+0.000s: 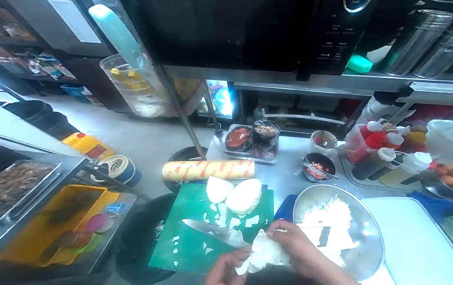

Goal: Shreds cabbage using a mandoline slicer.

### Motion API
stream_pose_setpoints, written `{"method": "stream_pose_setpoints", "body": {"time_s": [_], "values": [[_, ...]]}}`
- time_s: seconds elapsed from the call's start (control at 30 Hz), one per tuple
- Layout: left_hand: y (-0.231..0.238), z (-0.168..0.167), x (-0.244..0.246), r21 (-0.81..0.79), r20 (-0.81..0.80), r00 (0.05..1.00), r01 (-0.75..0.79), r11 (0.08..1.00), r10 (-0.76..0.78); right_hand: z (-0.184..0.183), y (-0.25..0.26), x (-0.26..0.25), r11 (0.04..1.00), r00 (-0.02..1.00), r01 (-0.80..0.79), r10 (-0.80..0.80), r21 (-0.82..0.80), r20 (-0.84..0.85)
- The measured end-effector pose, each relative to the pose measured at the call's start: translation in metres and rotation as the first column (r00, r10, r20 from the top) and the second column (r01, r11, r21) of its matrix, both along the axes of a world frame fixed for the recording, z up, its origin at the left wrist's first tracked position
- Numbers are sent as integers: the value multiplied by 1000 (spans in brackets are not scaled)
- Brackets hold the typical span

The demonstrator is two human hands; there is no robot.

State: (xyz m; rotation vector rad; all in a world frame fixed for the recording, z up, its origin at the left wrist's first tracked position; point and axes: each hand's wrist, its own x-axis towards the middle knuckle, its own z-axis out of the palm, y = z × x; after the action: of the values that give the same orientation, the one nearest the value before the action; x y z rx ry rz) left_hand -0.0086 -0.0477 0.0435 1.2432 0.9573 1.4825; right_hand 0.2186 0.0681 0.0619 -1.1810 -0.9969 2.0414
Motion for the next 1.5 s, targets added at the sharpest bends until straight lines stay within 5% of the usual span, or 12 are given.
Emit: {"method": "stream_pose_setpoints", "body": {"time_s": [0.4, 0.57, 0.73, 0.87, 1.1, 1.5], "values": [[-8, -13, -24, -169, -51, 974, -227, 959, 221, -25, 51, -33, 993, 909, 33, -78, 117, 409], [-3, -11, -16, -139, -14, 983, -184, 973, 184, -16, 52, -32, 990, 949, 141, -140, 18, 282], [7, -5, -13, -73, -56, 998, -37, 997, 33, 11, 38, -24, 997, 999, -49, 50, -60, 17], [16, 13, -7, -33, -130, 988, 84, 996, -88, 16, 21, -20, 979, 971, -197, 202, 52, -125], [23, 15, 4, -12, -224, 973, 57, 998, -59, 19, -6, -17, 848, 959, -276, 214, 453, 184], [20, 12, 26, -35, -159, 978, -142, 989, 134, 20, -21, -9, 795, 953, -293, 202, 530, 223]]}}
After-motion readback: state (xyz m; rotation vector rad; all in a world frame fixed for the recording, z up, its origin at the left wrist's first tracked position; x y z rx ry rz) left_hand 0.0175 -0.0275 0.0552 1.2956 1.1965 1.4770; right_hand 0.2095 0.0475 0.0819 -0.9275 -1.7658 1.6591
